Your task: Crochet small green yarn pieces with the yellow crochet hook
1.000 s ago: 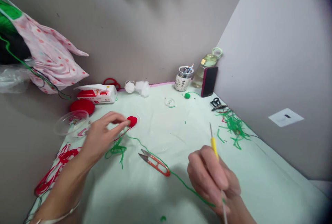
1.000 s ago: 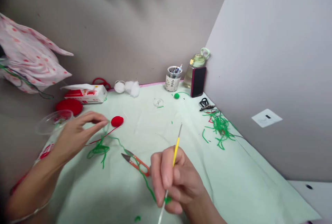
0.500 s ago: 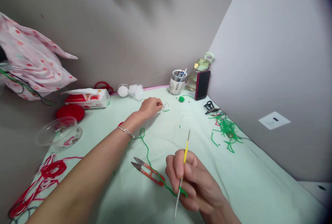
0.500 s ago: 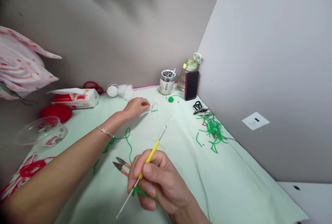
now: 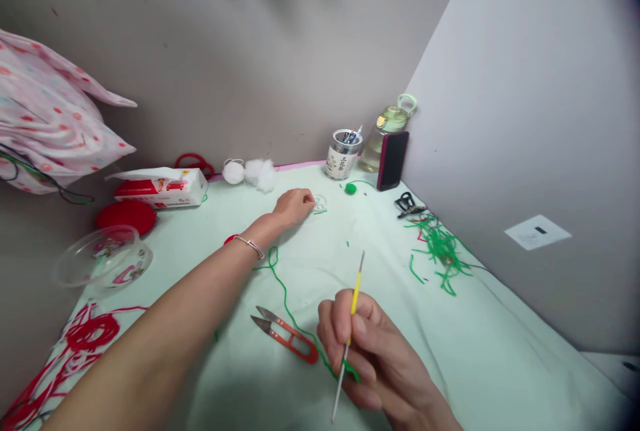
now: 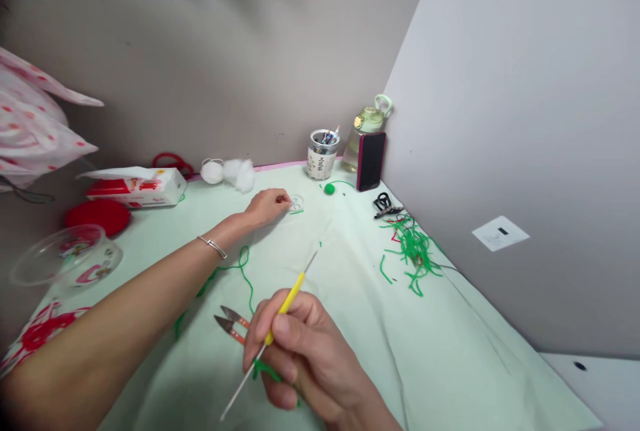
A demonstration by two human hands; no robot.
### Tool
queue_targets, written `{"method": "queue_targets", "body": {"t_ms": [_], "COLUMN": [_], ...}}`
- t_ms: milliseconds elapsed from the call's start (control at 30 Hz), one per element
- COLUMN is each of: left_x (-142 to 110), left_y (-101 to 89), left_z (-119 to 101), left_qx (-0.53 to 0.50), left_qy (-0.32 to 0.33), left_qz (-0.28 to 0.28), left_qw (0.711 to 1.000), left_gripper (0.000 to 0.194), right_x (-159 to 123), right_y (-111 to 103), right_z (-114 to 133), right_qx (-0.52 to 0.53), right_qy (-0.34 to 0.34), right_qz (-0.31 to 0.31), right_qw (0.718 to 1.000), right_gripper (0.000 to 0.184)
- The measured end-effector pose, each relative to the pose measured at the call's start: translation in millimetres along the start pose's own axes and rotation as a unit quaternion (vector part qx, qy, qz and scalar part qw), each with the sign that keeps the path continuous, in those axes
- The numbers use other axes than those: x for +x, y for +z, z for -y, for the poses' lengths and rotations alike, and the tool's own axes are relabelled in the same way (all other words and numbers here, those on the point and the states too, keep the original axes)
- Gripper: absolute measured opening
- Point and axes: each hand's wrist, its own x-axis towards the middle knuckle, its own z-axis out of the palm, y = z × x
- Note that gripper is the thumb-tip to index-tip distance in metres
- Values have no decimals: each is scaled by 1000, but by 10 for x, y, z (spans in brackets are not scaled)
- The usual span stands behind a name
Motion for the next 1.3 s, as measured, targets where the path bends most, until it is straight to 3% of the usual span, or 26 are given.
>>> {"method": "queue_targets", "body": {"t_ms": [133, 267, 433, 600, 667, 800, 933, 1067, 1133, 1167, 1233, 1300], "left_x": [-38, -327, -1188, -1996, -2150, -2236, -2284, -2386, -2430, -2447, -2472, -2498], "left_y": [-35, -157, -392, -318, -212, -52, 20, 93, 122, 129, 111, 41], "left_z": [-96, -295, -361, -302, -324, -434, -496, -489, -479, -469, -421, -315], "left_qx": [-60, -152, -264, -462, -515, -584, -622, -597, -570, -546, -478, -389], "left_qy": [17, 56, 107, 48, -6, -57, -63, -89, -80, -72, -51, -31], "left_qz": [-14, -7, 68, 232, 219, 74, 56, 61, 90, 103, 114, 81], "left_qw": [998, 987, 956, 855, 829, 806, 778, 795, 813, 828, 869, 917], "left_gripper": [36, 26, 30, 51, 58, 35, 21, 24, 24, 23, 18, 14], "right_x": [19, 49, 66, 56, 63, 80, 61, 45, 46, 47, 41, 19], "right_y": [-24, -56, -69, -38, -31, -50, -38, 34, 48, 42, 4, -57], "right_z": [6, 110, 239, 218, 164, -4, -148, -188, -167, -143, -70, 30], "right_qx": [-9, -45, -84, -178, -231, -329, -438, -567, -597, -599, -585, -557], "right_qy": [2, -27, -98, -160, -180, -195, -205, -276, -293, -283, -232, -173], "right_qz": [-5, -99, -219, -273, -286, -287, -251, -245, -252, -253, -250, -251], "right_qw": [1000, 994, 967, 932, 913, 878, 838, 737, 703, 705, 736, 772], "right_gripper": [16, 16, 16, 21, 23, 24, 19, 13, 13, 13, 19, 32]}}
